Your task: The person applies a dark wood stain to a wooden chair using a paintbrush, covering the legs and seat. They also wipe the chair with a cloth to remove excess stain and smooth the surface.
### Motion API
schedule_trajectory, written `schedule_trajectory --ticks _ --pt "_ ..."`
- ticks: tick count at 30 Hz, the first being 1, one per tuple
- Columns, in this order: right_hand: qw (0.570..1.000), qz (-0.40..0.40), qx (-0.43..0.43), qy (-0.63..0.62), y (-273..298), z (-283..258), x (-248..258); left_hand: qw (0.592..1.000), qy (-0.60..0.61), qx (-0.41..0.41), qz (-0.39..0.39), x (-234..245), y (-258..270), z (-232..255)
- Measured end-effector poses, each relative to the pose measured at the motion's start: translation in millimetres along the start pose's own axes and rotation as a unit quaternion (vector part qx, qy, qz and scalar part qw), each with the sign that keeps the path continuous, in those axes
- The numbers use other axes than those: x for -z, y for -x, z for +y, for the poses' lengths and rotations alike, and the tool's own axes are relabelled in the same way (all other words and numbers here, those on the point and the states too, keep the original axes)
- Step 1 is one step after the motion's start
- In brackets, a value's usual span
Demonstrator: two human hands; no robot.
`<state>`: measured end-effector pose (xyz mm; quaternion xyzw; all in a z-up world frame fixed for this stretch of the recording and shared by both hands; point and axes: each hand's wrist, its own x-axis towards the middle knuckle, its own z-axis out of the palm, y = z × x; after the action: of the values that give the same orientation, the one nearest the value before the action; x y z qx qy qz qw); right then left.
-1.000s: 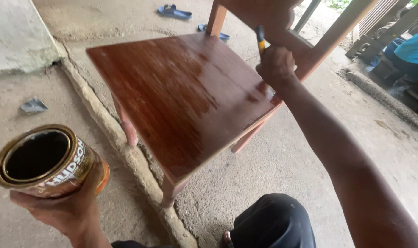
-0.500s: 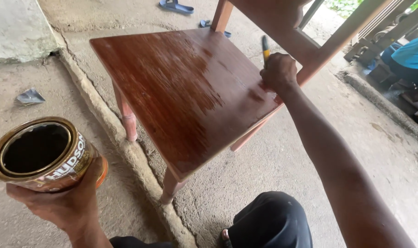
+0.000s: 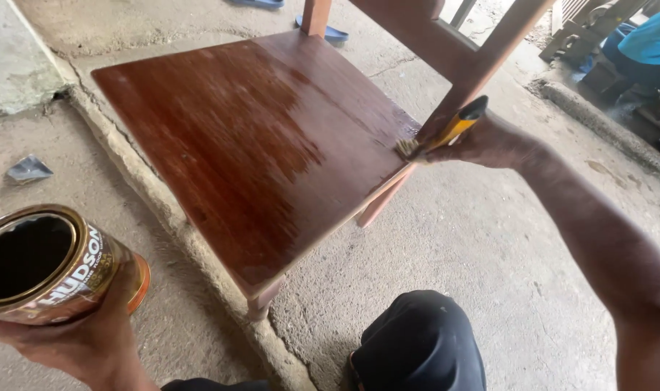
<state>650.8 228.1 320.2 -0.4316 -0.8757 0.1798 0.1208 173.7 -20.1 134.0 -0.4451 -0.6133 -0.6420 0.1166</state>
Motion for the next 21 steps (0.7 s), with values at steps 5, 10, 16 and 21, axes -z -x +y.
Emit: schedule_trajectory --ticks 5,10,16,21 --pt "0.994 -0.053 -0.091 -0.041 1 -29 24 0.999 0.02 -0.023 -0.016 0 1 14" --pt "0.993 0.062 -0.097 0.022 -53 -14 -20 0.998 -0.047 -0.048 -0.011 -4 3 13" --pt "0.971 0.224 0.062 0.063 -81 -21 -49 0.998 0.025 0.057 -0.024 -13 6 12" --pt "0.975 0.164 0.144 -0.022 -50 2 -56 0.993 0.055 0.05 -0.088 -18 -13 62"
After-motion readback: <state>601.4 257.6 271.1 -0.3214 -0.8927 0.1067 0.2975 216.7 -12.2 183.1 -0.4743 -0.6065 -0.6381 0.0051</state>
